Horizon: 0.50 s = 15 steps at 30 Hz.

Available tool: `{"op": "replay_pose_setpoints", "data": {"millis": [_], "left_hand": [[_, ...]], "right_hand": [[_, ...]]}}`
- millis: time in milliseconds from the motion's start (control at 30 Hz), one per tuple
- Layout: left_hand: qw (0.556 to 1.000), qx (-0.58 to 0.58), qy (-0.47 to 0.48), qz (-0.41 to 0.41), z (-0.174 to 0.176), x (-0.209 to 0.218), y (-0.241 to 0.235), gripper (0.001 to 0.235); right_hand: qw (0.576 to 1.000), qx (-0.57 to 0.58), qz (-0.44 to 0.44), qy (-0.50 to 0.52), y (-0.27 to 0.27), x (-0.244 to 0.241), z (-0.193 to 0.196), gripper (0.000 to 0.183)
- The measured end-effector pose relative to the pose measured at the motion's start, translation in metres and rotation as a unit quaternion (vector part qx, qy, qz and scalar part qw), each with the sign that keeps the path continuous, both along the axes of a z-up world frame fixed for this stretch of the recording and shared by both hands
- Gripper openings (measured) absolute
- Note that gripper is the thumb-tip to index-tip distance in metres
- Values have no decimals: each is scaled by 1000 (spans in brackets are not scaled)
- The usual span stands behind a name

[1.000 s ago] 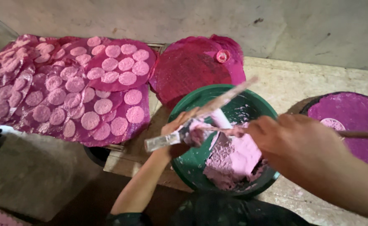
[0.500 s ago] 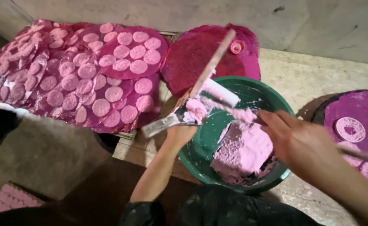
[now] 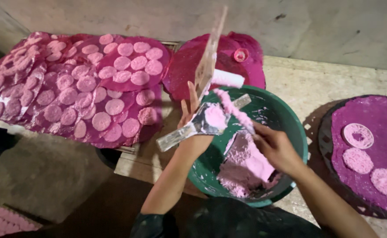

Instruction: The person scoops pink paste from a green bucket and uses a manual press to form circular pink pads on a pink mat. The person repeatedly fills the press, compresses the paste, and removes the formed pads, placing them on the mat.

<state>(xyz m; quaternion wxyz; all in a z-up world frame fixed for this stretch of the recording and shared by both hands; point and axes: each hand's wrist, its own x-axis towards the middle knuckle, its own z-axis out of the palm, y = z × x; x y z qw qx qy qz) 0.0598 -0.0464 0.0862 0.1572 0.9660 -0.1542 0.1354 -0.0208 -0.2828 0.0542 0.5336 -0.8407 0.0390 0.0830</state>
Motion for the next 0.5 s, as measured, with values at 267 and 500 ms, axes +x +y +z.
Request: {"op": "replay_pose_setpoints", "data": {"millis": [267, 500], "left_hand": [[991, 24, 120, 59, -4, 30, 0, 59], [978, -154, 112, 83, 5, -3, -1, 111]], "right_hand": [[988, 21, 84, -124, 33, -29, -26, 47], [994, 55, 95, -28, -27, 14, 8, 42]]}}
